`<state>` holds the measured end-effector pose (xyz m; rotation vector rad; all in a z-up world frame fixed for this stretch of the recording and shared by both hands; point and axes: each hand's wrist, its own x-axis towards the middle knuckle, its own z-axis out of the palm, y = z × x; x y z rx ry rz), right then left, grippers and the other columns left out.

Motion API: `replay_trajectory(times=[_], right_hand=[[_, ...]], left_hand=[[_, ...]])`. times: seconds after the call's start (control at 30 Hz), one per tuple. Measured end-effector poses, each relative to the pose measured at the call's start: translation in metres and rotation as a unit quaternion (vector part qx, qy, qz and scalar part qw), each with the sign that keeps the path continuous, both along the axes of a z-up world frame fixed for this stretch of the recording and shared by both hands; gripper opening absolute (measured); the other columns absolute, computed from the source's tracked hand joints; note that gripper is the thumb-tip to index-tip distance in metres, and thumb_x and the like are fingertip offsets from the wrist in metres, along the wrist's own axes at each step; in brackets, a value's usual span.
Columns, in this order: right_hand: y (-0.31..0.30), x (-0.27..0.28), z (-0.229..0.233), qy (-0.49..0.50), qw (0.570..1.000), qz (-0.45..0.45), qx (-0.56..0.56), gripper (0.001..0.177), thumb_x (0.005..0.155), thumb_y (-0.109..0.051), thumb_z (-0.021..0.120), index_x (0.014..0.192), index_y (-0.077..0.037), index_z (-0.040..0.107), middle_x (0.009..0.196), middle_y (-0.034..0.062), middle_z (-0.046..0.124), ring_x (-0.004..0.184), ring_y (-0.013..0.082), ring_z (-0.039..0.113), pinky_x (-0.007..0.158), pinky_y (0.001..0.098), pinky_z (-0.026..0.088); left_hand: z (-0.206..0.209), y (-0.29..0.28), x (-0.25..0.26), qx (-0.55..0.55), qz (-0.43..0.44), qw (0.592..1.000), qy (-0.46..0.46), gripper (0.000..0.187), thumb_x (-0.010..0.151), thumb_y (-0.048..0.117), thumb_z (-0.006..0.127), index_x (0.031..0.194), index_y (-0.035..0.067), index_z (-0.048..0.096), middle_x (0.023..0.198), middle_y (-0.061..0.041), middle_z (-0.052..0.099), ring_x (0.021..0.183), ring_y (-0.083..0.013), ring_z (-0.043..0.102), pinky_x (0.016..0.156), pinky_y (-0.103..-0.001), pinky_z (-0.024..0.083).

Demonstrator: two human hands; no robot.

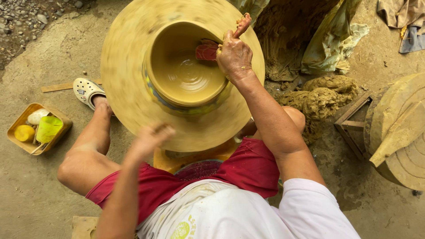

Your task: The person throws a mass of clay onto a pottery wheel and centers it by hand. They open the clay with their thumbs, widen the form, and smooth the interior using a rib tool while the wheel spins.

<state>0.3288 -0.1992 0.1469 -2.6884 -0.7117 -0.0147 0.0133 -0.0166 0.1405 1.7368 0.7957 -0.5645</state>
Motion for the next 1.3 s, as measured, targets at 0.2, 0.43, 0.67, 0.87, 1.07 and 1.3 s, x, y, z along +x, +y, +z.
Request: replay_trajectory(times=[0.2,0.43,0.67,0.87,1.07,1.3], right_hand=[[-0.006,0.001,-0.001,-0.007,1.0,0.001,0.01,0.021,0.093,-0.014,0.066,0.101,0.003,0.056,0.074,0.0211,0.07,0.072,0.0365,0.074,0.065,0.0476,0.059],[0.0,0.006,0.01,0.072,0.996,-0.031,-0.032,0.027,0.095,-0.02,0.063,0.112,0.0,0.056,0.076,0.0171,0.071,0.069,0.0313,0.073,0.064,0.0464,0.06],[-0.007,0.018,0.02,0.387,0.894,-0.041,0.223,0.062,0.087,-0.048,0.072,0.124,0.0,0.058,0.094,0.0138,0.077,0.081,0.0214,0.08,0.074,0.0382,0.063],[-0.014,0.014,0.039,0.209,0.973,-0.002,0.097,0.048,0.085,-0.045,0.078,0.106,-0.002,0.073,0.09,0.0175,0.077,0.08,0.026,0.076,0.074,0.041,0.059],[-0.017,0.011,0.026,0.086,0.992,0.012,0.095,0.045,0.075,-0.035,0.086,0.1,0.0,0.073,0.087,0.0218,0.075,0.085,0.0343,0.074,0.08,0.0452,0.058],[-0.018,0.012,0.019,0.067,0.993,-0.005,0.097,0.033,0.074,-0.023,0.083,0.094,0.0,0.07,0.082,0.0225,0.073,0.085,0.0379,0.073,0.078,0.0474,0.058]], left_hand=[[-0.047,0.109,-0.01,0.108,0.357,0.899,-0.231,0.089,0.098,0.047,0.07,0.158,0.012,0.014,0.127,-0.019,0.071,0.113,-0.0333,0.076,0.1,-0.04,0.057],[-0.114,-0.139,-0.057,-0.288,0.361,0.884,0.075,0.066,0.096,0.038,0.063,0.148,0.0,0.048,0.137,-0.019,0.063,0.112,-0.0321,0.064,0.099,-0.052,0.053],[-0.084,-0.154,-0.054,-0.238,0.001,0.97,-0.053,0.055,0.096,0.03,0.066,0.142,0.002,0.055,0.128,-0.013,0.07,0.115,-0.0185,0.064,0.1,-0.029,0.049],[-0.073,-0.154,-0.052,-0.181,-0.014,0.982,-0.053,0.056,0.095,0.031,0.066,0.141,0.001,0.055,0.124,-0.011,0.071,0.114,-0.0186,0.065,0.101,-0.03,0.049],[-0.071,-0.154,-0.05,-0.148,-0.027,0.987,-0.059,0.058,0.092,0.032,0.068,0.14,0.0,0.056,0.12,-0.013,0.073,0.111,-0.0205,0.066,0.1,-0.033,0.05],[-0.074,-0.152,-0.05,-0.1,-0.047,0.993,-0.049,0.059,0.091,0.036,0.068,0.134,-0.004,0.059,0.124,-0.016,0.073,0.115,-0.0251,0.068,0.101,-0.035,0.05]])
